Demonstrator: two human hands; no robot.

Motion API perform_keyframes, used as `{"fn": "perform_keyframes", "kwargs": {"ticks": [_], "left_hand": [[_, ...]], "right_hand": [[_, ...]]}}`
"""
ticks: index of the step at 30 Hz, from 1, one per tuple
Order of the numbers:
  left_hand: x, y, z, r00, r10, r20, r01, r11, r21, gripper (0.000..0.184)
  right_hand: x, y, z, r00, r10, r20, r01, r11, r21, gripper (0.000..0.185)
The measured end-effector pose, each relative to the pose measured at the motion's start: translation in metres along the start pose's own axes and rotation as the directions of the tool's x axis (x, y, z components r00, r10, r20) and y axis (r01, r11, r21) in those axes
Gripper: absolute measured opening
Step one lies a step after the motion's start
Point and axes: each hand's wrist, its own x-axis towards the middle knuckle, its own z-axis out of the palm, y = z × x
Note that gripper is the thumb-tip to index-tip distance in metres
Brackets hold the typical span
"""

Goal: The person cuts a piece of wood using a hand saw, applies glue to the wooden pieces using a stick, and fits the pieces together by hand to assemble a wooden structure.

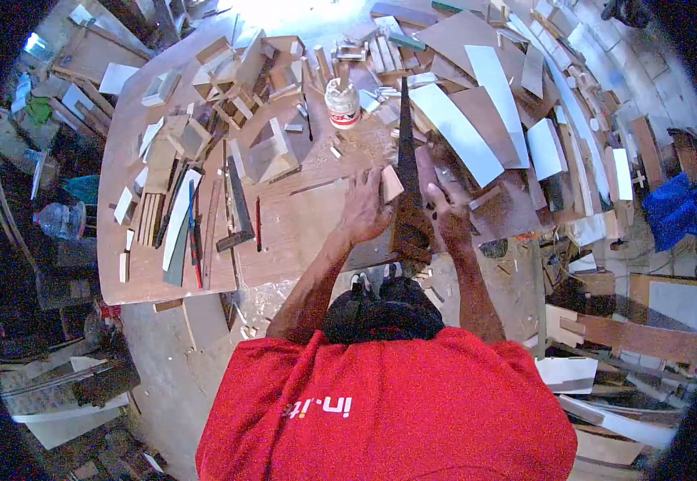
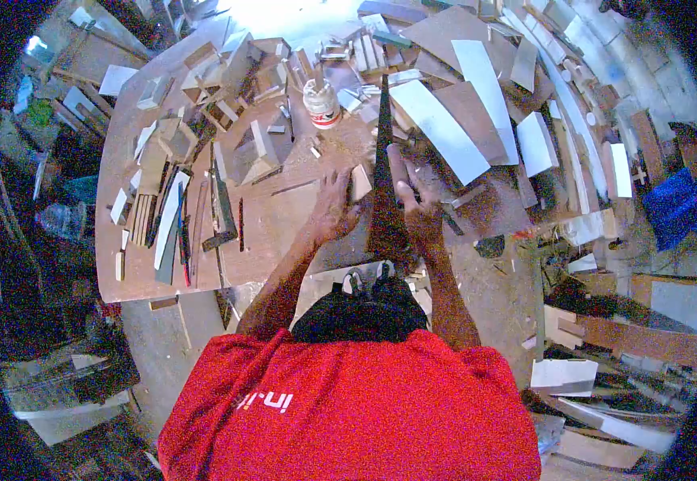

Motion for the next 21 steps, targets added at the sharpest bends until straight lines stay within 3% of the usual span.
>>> {"fn": "perform_keyframes", "kwargs": {"ticks": [1, 3, 4, 5, 7, 8, 10, 11, 12, 14, 16, 18, 19, 21], "left_hand": [[-0.002, -0.006, 0.004, 0.997, 0.006, -0.076, -0.008, 1.0, -0.028, 0.055], [-0.003, -0.017, 0.011, 0.997, -0.078, -0.007, 0.077, 0.994, -0.082, 0.061], [-0.004, -0.018, 0.011, 0.986, -0.153, 0.067, 0.161, 0.978, -0.133, 0.068], [-0.006, -0.021, 0.01, 0.986, -0.15, 0.066, 0.158, 0.978, -0.135, 0.068], [-0.009, -0.026, -0.003, 0.997, -0.069, 0.04, 0.08, 0.845, -0.529, 0.052], [-0.011, -0.027, -0.008, 0.997, -0.07, 0.037, 0.079, 0.846, -0.527, 0.052], [-0.012, -0.014, -0.029, 0.914, -0.18, 0.365, 0.395, 0.609, -0.688, 0.039], [-0.015, -0.015, -0.028, 0.914, -0.18, 0.364, 0.394, 0.608, -0.69, 0.039], [-0.017, -0.017, -0.026, 0.931, -0.176, 0.318, 0.362, 0.533, -0.765, 0.038], [-0.021, -0.023, -0.021, 0.946, -0.181, 0.269, 0.323, 0.453, -0.831, 0.037], [-0.022, -0.026, -0.019, 0.873, -0.291, 0.391, 0.477, 0.346, -0.808, 0.034], [-0.026, -0.02, -0.023, 0.903, -0.264, 0.34, 0.414, 0.317, -0.853, 0.034], [-0.027, -0.017, -0.026, 0.927, -0.24, 0.287, 0.35, 0.287, -0.892, 0.033], [-0.027, -0.019, -0.025, 0.937, -0.233, 0.259, 0.328, 0.337, -0.883, 0.032]], "right_hand": [[-0.007, -0.008, 0.003, 1.0, -0.004, 0.002, 0.004, 1.0, 0.002, 0.034], [-0.028, -0.03, 0.011, 0.938, 0.342, 0.054, -0.333, 0.85, 0.407, 0.039], [-0.036, -0.051, 0.014, 0.97, 0.24, 0.037, -0.237, 0.905, 0.354, 0.034], [-0.038, -0.053, 0.018, 0.971, 0.238, 0.033, -0.234, 0.906, 0.353, 0.034], [-0.04, -0.055, 0.023, 0.97, 0.238, 0.041, -0.231, 0.864, 0.448, 0.03], [-0.039, -0.051, 0.022, 0.95, 0.304, 0.07, -0.306, 0.862, 0.404, 0.028], [-0.037, -0.058, 0.02, 0.916, 0.387, 0.104, -0.391, 0.811, 0.435, 0.03], [-0.036, -0.061, 0.019, 0.874, 0.465, 0.14, -0.474, 0.751, 0.46, 0.033], [-0.034, 0.003, 0.027, 0.988, -0.153, -0.014, 0.153, 0.984, 0.087, 0.033], [-0.034, -0.034, 0.028, 0.998, -0.067, 0.002, 0.066, 0.994, 0.087, 0.034], [-0.037, -0.057, 0.033, 1.0, 0.02, 0.016, -0.021, 0.996, 0.084, 0.036], [-0.039, -0.065, 0.036, 0.99, -0.137, 0.013, 0.138, 0.986, -0.09, 0.036], [-0.038, -0.069, 0.035, 0.99, -0.139, 0.011, 0.139, 0.986, -0.09, 0.036], [-0.039, -0.074, 0.033, 0.952, -0.304, -0.032, 0.281, 0.91, -0.305, 0.04]]}}
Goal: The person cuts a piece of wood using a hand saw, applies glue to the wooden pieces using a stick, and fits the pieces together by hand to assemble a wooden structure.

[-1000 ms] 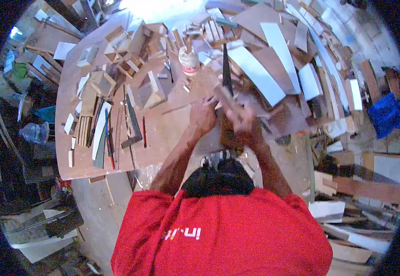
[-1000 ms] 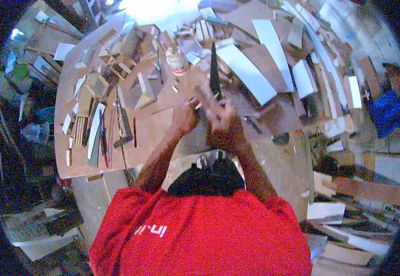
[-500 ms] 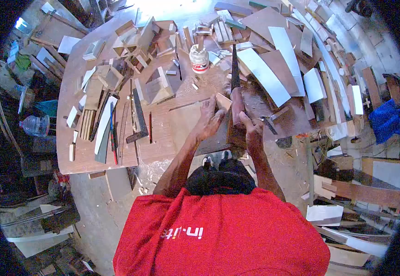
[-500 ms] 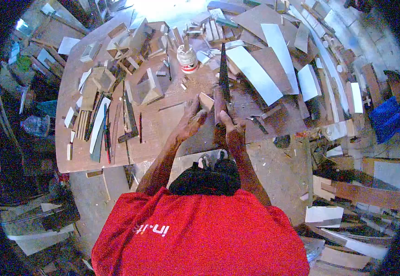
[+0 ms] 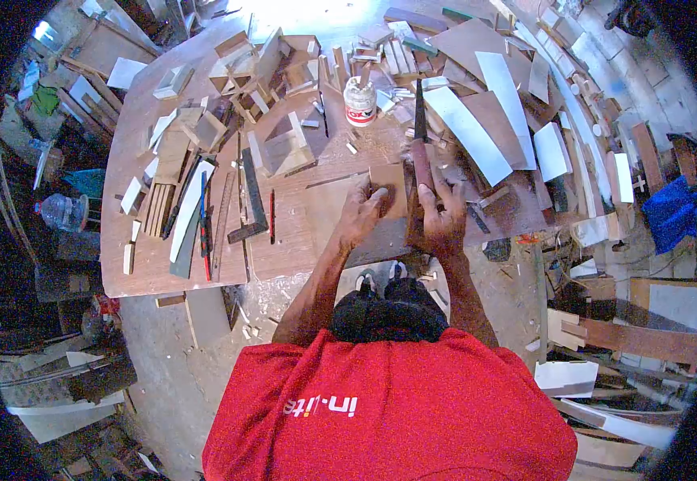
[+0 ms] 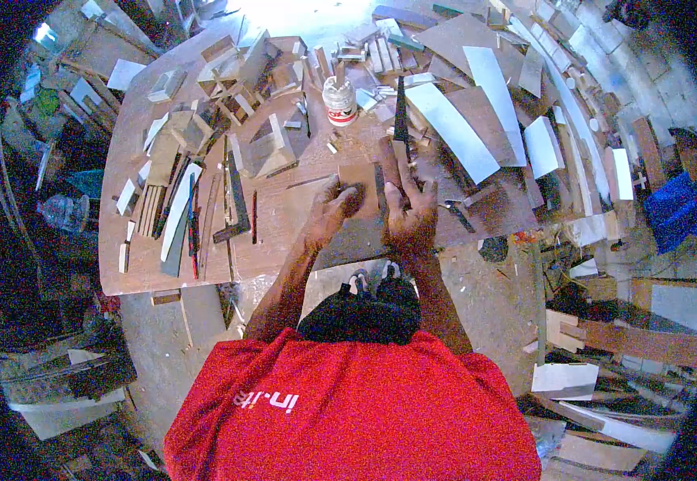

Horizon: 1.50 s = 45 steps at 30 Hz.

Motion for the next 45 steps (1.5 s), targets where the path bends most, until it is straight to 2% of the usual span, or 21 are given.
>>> {"fn": "perform_keyframes", "kwargs": {"ticks": [4, 6, 8, 10, 11, 12, 14, 15, 18, 20, 22, 24, 26, 28, 32, 35, 38, 39, 42, 43, 45], "left_hand": [[-0.006, 0.007, 0.002, 0.984, 0.145, 0.101, -0.168, 0.945, 0.282, 0.022], [-0.014, 0.009, 0.004, 0.985, 0.141, 0.099, -0.164, 0.946, 0.279, 0.022], [-0.008, 0.014, -0.007, 0.982, 0.162, 0.094, -0.183, 0.938, 0.293, 0.021], [-0.008, 0.004, -0.017, 0.972, 0.132, 0.197, -0.209, 0.867, 0.453, 0.025], [-0.003, 0.005, -0.019, 0.968, 0.141, 0.206, -0.223, 0.863, 0.453, 0.025], [-0.01, 0.003, -0.016, 0.961, 0.184, 0.205, -0.264, 0.828, 0.495, 0.025], [-0.016, -0.004, -0.022, 0.95, 0.236, 0.205, -0.311, 0.776, 0.548, 0.025], [-0.014, -0.018, -0.029, 0.96, 0.217, 0.174, -0.274, 0.844, 0.462, 0.026], [-0.008, -0.03, -0.031, 0.982, 0.151, 0.112, -0.181, 0.915, 0.361, 0.028], [-0.002, -0.021, -0.028, 0.989, 0.11, 0.102, -0.141, 0.919, 0.369, 0.027], [-0.013, -0.006, -0.021, 0.978, 0.133, 0.159, -0.193, 0.864, 0.465, 0.025], [-0.016, -0.002, -0.026, 0.972, 0.043, 0.23, -0.157, 0.846, 0.509, 0.023], [-0.03, 0.019, -0.017, 0.972, 0.146, 0.185, -0.2, 0.927, 0.318, 0.025], [-0.029, -0.004, -0.018, 0.972, 0.122, 0.203, -0.18, 0.936, 0.302, 0.027], [-0.016, -0.004, -0.026, 0.961, 0.191, 0.201, -0.265, 0.845, 0.465, 0.021], [-0.028, 0.004, -0.018, 0.978, 0.15, 0.147, -0.182, 0.955, 0.235, 0.021], [-0.019, -0.009, -0.028, 0.998, 0.055, -0.024, -0.049, 0.98, 0.195, 0.022], [-0.023, -0.006, -0.026, 0.998, 0.051, -0.028, -0.045, 0.981, 0.189, 0.022], [-0.024, 0.002, -0.024, 0.993, -0.038, 0.11, 0.006, 0.963, 0.271, 0.03], [-0.027, -0.005, -0.025, 0.992, -0.037, 0.119, 0.008, 0.971, 0.238, 0.03], [-0.025, -0.006, -0.028, 0.991, -0.032, 0.128, 0.004, 0.977, 0.215, 0.03]], "right_hand": [[-0.001, 0.002, 0.008, 0.962, -0.24, 0.133, 0.259, 0.954, -0.151, 0.041], [0.014, 0.016, 0.01, 0.987, 0.065, 0.145, -0.023, 0.961, -0.275, 0.041], [0.017, 0.014, 0.006, 0.984, -0.042, 0.175, 0.086, 0.963, -0.256, 0.042], [-0.005, 0.008, 0.016, 0.911, -0.394, 0.117, 0.41, 0.893, -0.187, 0.042], [-0.01, -0.003, 0.019, 0.968, -0.173, 0.184, 0.2, 0.97, -0.139, 0.043], [-0.005, 0.002, 0.017, 0.968, -0.162, 0.193, 0.191, 0.971, -0.143, 0.043], [0.024, 0.012, 0.022, 0.904, 0.329, 0.273, -0.249, 0.924, -0.289, 0.045], [0.024, 0.011, 0.023, 0.907, 0.324, 0.27, -0.246, 0.927, -0.285, 0.045], [0.0, 0.004, 0.018, 0.985, -0.15, 0.082, 0.165, 0.958, -0.235, 0.031], [-0.007, -0.007, 0.023, 0.97, -0.134, 0.204, 0.166, 0.974, -0.152, 0.034], [-0.004, -0.008, 0.035, 0.979, 0.064, 0.192, -0.045, 0.994, -0.104, 0.037], [-0.007, 0.002, 0.038, 0.974, 0.023, 0.223, 0.013, 0.988, -0.156, 0.04], [-0.017, 0.004, 0.032, 0.967, -0.117, 0.228, 0.135, 0.989, -0.065, 0.039], [-0.017, 0.007, 0.028, 0.952, 0.082, 0.297, -0.039, 0.988, -0.148, 0.04], [-0.015, 0.004, 0.029, 0.956, -0.153, 0.252, 0.191, 0.973, -0.133, 0.036], [0.004, 0.027, 0.031, 0.974, 0.124, 0.188, -0.074, 0.965, -0.251, 0.035], [0.01, 0.021, 0.019, 0.992, -0.045, 0.12, 0.063, 0.985, -0.158, 0.034], [0.002, 0.018, 0.02, 0.969, -0.212, 0.126, 0.238, 0.94, -0.245, 0.035], [-0.008, 0.024, 0.026, 0.937, -0.268, 0.225, 0.294, 0.952, -0.088, 0.03], [-0.005, 0.036, 0.028, 0.97, -0.054, 0.236, 0.109, 0.968, -0.226, 0.03], [0.005, 0.045, 0.02, 0.978, -0.056, 0.202, 0.096, 0.976, -0.195, 0.028]]}}
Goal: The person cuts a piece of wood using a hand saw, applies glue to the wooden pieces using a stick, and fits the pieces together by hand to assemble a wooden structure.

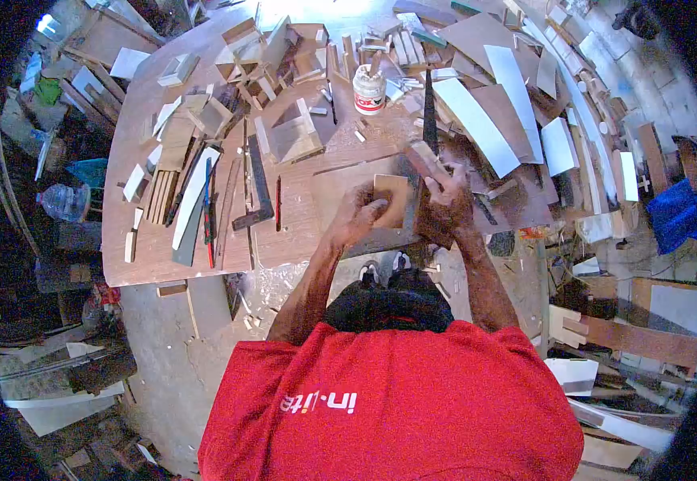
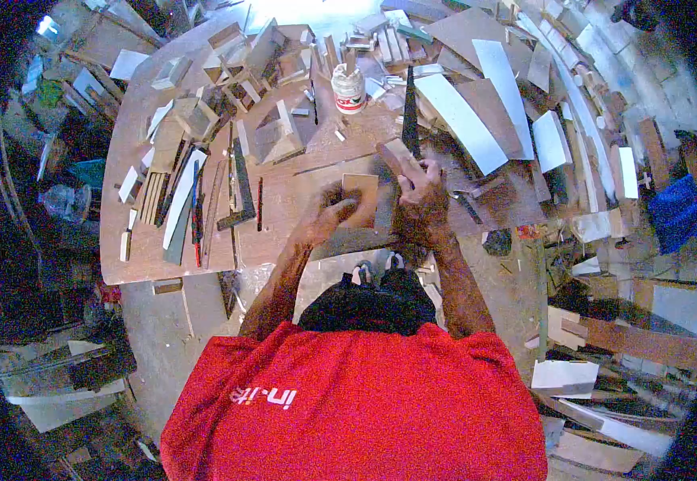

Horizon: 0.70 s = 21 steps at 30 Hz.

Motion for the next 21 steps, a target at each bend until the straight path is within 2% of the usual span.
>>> {"fn": "perform_keyframes", "kwargs": {"ticks": [1, 2, 3, 5, 6, 8, 9, 11, 12, 14, 15, 16, 17, 18, 19, 21], "left_hand": [[0.004, 0.002, 0.001, 0.998, 0.004, -0.061, -0.003, 1.0, 0.029, 0.029], [0.001, 0.002, 0.002, 0.992, 0.0, -0.123, 0.007, 0.998, 0.056, 0.028], [0.0, 0.006, 0.001, 0.992, -0.002, -0.124, 0.009, 0.998, 0.058, 0.028], [0.003, 0.013, 0.003, 0.996, -0.054, -0.071, 0.055, 0.999, 0.0, 0.03], [0.002, 0.011, 0.005, 0.996, -0.057, -0.071, 0.056, 0.998, -0.002, 0.03], [0.001, 0.009, 0.003, 0.988, 0.141, 0.054, -0.139, 0.989, -0.044, 0.034], [0.001, 0.009, 0.004, 0.989, 0.137, 0.053, -0.134, 0.99, -0.047, 0.034], [0.005, 0.013, 0.005, 0.996, 0.048, 0.077, -0.034, 0.984, -0.174, 0.037], [0.004, 0.018, 0.003, 0.995, 0.055, 0.078, -0.041, 0.985, -0.168, 0.037], [-0.001, 0.024, -0.002, 0.997, -0.015, 0.073, 0.017, 1.0, -0.02, 0.039], [-0.003, 0.016, -0.002, 0.997, -0.021, 0.071, 0.023, 0.999, -0.023, 0.039], [0.001, 0.007, -0.002, 0.993, 0.06, 0.103, -0.054, 0.997, -0.057, 0.039], [0.002, -0.003, 0.0, 0.981, 0.138, 0.134, -0.126, 0.987, -0.094, 0.04], [-0.001, -0.004, 0.002, 0.981, 0.135, 0.138, -0.123, 0.988, -0.093, 0.04], [-0.003, -0.004, 0.003, 0.988, 0.135, 0.075, -0.129, 0.988, -0.083, 0.041], [-0.003, 0.003, 0.0, 0.99, 0.142, 0.008, -0.141, 0.987, -0.076, 0.044]], "right_hand": [[0.005, -0.002, -0.006, 1.0, -0.005, -0.025, 0.006, 1.0, 0.029, 0.027], [-0.007, -0.012, -0.008, 1.0, -0.028, 0.002, 0.028, 1.0, -0.013, 0.043], [-0.015, -0.023, -0.005, 1.0, -0.027, 0.003, 0.027, 1.0, -0.01, 0.043], [-0.025, -0.033, -0.004, 0.988, -0.148, 0.035, 0.149, 0.989, -0.003, 0.043], [-0.027, -0.035, 0.0, 0.984, -0.176, -0.001, 0.176, 0.984, -0.002, 0.043], [-0.016, -0.037, 0.007, 0.992, -0.122, -0.002, 0.122, 0.992, 0.024, 0.043], [-0.014, -0.038, 0.008, 0.998, -0.061, 0.008, 0.06, 0.997, 0.048, 0.042], [-0.013, -0.042, 0.005, 0.997, -0.053, 0.062, 0.049, 0.997, 0.066, 0.042], [-0.007, -0.045, 0.002, 0.992, -0.06, 0.107, 0.051, 0.995, 0.082, 0.041], [-0.012, -0.05, -0.001, 0.993, -0.08, 0.087, 0.071, 0.993, 0.098, 0.04], [-0.02, -0.052, -0.001, 0.994, -0.079, 0.074, 0.07, 0.991, 0.115, 0.039], [-0.01, -0.045, 0.006, 0.995, -0.104, 0.003, 0.104, 0.99, 0.091, 0.039], [-0.001, -0.037, 0.01, 0.995, -0.098, 0.005, 0.097, 0.991, 0.089, 0.039], [0.01, -0.036, 0.01, 0.994, 0.055, 0.097, -0.062, 0.996, 0.065, 0.039], [0.018, -0.036, 0.011, 0.963, 0.203, 0.179, -0.212, 0.977, 0.032, 0.039], [0.015, -0.027, 0.015, 0.979, 0.159, 0.129, -0.17, 0.982, 0.082, 0.039]]}}
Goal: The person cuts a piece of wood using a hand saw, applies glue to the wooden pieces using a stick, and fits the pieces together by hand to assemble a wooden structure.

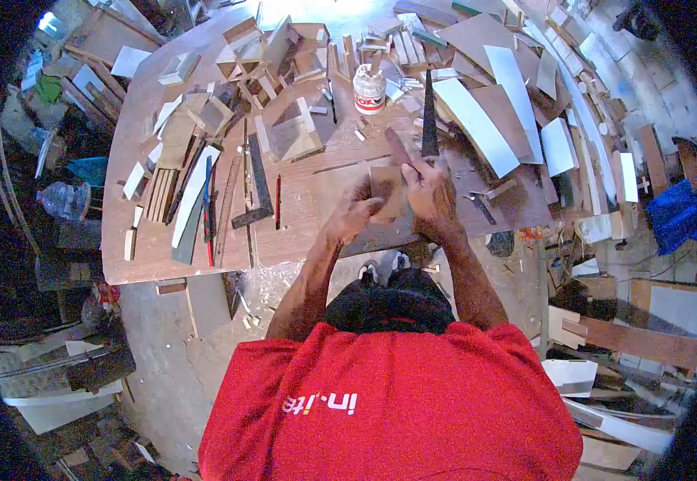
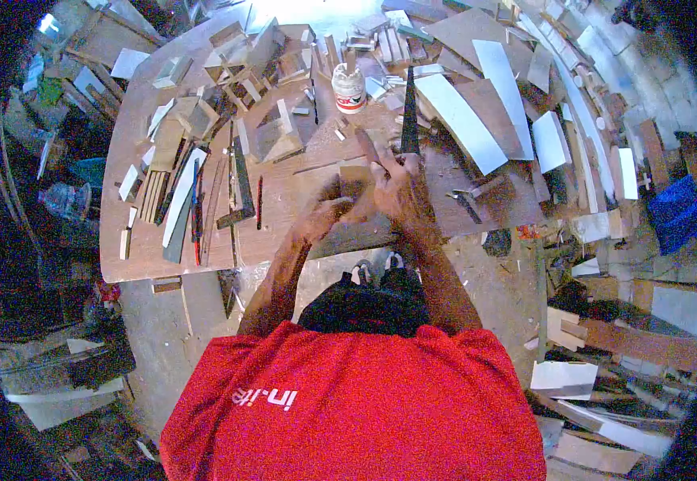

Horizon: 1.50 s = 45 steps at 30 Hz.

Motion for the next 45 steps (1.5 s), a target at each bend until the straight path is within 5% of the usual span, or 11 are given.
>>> {"fn": "perform_keyframes", "kwargs": {"ticks": [2, 8, 15, 18, 26, 30, 32, 39, 41, 44, 45], "left_hand": [[0.0, 0.018, -0.001, 0.964, -0.26, -0.051, 0.255, 0.962, -0.095, 0.045], [0.001, -0.014, 0.0, 0.997, 0.078, 0.024, -0.077, 0.997, -0.004, 0.037], [-0.006, -0.016, 0.001, 0.988, -0.123, -0.096, 0.114, 0.989, -0.092, 0.033], [-0.007, 0.01, 0.0, 0.964, -0.261, -0.046, 0.265, 0.955, 0.132, 0.036], [-0.007, -0.019, 0.001, 0.964, -0.189, -0.188, 0.169, 0.978, -0.12, 0.014], [-0.002, -0.026, 0.012, 0.902, -0.287, -0.322, 0.123, 0.887, -0.446, 0.009], [0.0, -0.035, 0.013, 0.919, -0.25, -0.306, 0.056, 0.849, -0.526, 0.027], [-0.029, -0.035, -0.014, 0.962, -0.259, -0.089, 0.134, 0.726, -0.675, 0.051], [-0.037, -0.028, -0.032, 0.936, -0.321, -0.141, 0.187, 0.797, -0.574, 0.044], [-0.039, -0.007, -0.078, 0.891, -0.009, -0.454, 0.065, 0.992, 0.108, 0.039], [-0.038, 0.003, -0.101, 0.896, 0.05, -0.441, 0.118, 0.931, 0.346, 0.046]], "right_hand": [[-0.02, -0.012, -0.009, 0.982, -0.163, -0.096, 0.16, 0.986, -0.041, 0.04], [-0.018, -0.019, 0.001, 0.998, -0.02, -0.067, 0.015, 0.997, -0.073, 0.04], [-0.035, -0.004, 0.003, 0.958, -0.256, -0.127, 0.246, 0.965, -0.088, 0.039], [-0.001, 0.022, -0.013, 0.983, -0.032, -0.179, 0.008, 0.991, -0.135, 0.039], [-0.018, 0.159, -0.019, 0.975, 0.101, -0.198, -0.147, 0.96, -0.237, 0.045], [-0.005, 0.142, -0.012, 0.916, -0.198, -0.35, 0.051, 0.921, -0.386, 0.04], [0.004, 0.084, -0.01, 0.98, -0.191, -0.059, 0.197, 0.973, 0.122, 0.037], [0.04, 0.007, 0.011, 0.686, -0.666, 0.292, 0.64, 0.744, 0.192, 0.025], [0.056, 0.024, 0.04, 0.598, -0.729, 0.333, 0.749, 0.656, 0.093, 0.023], [0.082, -0.003, 0.056, 0.578, -0.664, 0.475, 0.711, 0.695, 0.107, 0.016], [0.091, 0.004, 0.079, 0.572, -0.77, 0.282, 0.78, 0.617, 0.105, 0.016]]}}
